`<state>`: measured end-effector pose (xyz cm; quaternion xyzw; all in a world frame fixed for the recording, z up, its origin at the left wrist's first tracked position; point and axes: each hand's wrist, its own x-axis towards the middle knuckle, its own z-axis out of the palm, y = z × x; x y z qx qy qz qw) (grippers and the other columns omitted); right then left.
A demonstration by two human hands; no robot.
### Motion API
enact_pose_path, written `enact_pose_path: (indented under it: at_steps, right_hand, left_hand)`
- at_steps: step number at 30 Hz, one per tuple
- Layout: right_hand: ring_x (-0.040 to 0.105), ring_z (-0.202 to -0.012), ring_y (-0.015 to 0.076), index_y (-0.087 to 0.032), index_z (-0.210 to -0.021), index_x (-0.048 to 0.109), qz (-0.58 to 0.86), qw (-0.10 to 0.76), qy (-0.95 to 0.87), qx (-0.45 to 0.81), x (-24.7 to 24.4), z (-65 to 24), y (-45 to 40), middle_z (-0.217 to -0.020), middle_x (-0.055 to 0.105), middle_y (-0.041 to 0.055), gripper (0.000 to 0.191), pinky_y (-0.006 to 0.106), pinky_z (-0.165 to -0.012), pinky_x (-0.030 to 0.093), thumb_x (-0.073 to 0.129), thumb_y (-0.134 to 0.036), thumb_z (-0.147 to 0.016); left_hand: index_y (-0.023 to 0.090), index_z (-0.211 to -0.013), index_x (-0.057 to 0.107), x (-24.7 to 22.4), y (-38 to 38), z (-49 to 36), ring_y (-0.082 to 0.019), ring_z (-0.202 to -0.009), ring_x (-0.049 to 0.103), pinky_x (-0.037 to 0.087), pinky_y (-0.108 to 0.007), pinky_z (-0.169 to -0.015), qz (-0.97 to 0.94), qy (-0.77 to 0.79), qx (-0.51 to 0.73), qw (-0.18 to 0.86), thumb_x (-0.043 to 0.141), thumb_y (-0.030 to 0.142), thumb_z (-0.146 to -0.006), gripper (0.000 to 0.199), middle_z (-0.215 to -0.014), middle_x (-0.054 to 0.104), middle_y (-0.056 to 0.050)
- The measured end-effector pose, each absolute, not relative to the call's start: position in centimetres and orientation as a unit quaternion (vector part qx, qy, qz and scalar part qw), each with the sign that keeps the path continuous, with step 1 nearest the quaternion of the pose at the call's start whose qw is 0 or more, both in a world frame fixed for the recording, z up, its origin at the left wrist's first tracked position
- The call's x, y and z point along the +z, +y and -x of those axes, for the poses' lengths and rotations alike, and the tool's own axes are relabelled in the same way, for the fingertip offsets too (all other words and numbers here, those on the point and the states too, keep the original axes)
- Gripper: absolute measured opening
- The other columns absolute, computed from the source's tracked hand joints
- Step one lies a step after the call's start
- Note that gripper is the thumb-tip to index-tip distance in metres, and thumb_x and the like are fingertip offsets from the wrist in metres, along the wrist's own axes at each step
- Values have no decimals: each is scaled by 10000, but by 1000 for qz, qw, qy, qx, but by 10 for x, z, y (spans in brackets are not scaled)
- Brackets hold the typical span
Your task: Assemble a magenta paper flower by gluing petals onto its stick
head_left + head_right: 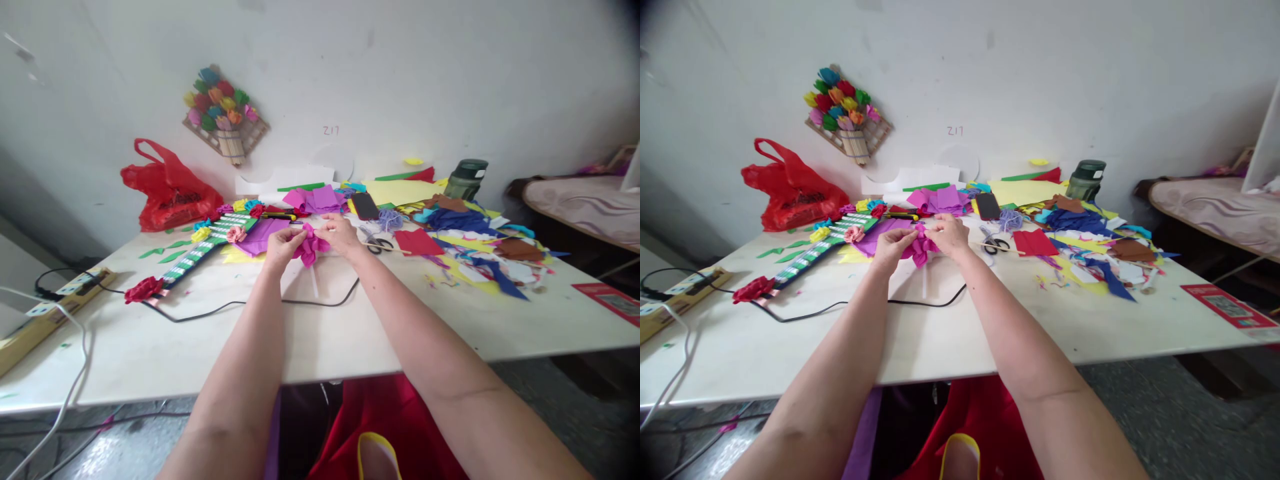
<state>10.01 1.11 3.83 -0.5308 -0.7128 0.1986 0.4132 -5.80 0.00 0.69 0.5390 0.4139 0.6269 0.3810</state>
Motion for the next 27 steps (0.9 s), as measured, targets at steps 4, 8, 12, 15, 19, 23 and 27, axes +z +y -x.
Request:
enact_pose_path:
  at_steps: [4,8,12,15,19,23,27]
  right_hand:
    - [487,-1218,254,-222,-636,675,542,397,-716,189,39,-99,10,-1271,607,-19,176,430,-1044,329,641,-370,-725]
    - [486,-1218,254,-221,-642,683,549,391,-715,184,39,-99,10,-1263,611,-17,176,425,-1034,337,640,-373,-720]
    - [519,-1188,253,-214,-637,681,548,399,-706,207,39,-99,9,-1248,620,-12,155,423,-1024,351,635,-342,-712]
    - [533,-1180,252,-209,-620,673,536,414,-700,225,38,-99,11,-1235,625,-3,135,414,-1026,358,638,-314,-697]
    - [547,-1160,242,-206,-613,668,514,437,-697,243,35,-100,14,-1235,619,11,104,395,-1023,374,647,-289,-671]
    - [560,-1135,231,-206,-612,665,500,450,-694,257,33,-100,15,-1236,614,11,71,397,-1026,379,655,-268,-646]
    - [552,-1143,227,-212,-616,668,499,451,-689,271,33,-100,14,-1252,604,2,41,410,-1041,368,660,-248,-632]
  left_hand:
    - [148,-713,741,6,1,57,-100,-480,512,357,-213,-447,-561,426,618,350,801,483,-572,368,-571,651,-32]
    - [157,-696,742,7,0,55,-105,-493,513,364,-214,-457,-571,431,614,333,808,469,-564,345,-574,650,-30]
    - [162,-705,748,8,-1,54,-114,-536,528,385,-210,-482,-581,427,613,323,812,451,-564,328,-613,666,-39]
    - [161,-706,744,8,-2,53,-121,-547,533,391,-213,-491,-581,418,615,331,808,459,-568,334,-620,668,-40]
    - [149,-694,736,6,0,55,-109,-516,522,387,-217,-498,-567,406,613,370,776,501,-609,364,-581,644,-33]
    - [144,-702,737,4,2,57,-111,-505,522,382,-223,-487,-542,405,615,404,761,524,-627,389,-577,636,-40]
    - [142,-671,724,3,3,58,-101,-458,486,336,-220,-442,-546,411,601,414,787,501,-602,370,-523,603,-30]
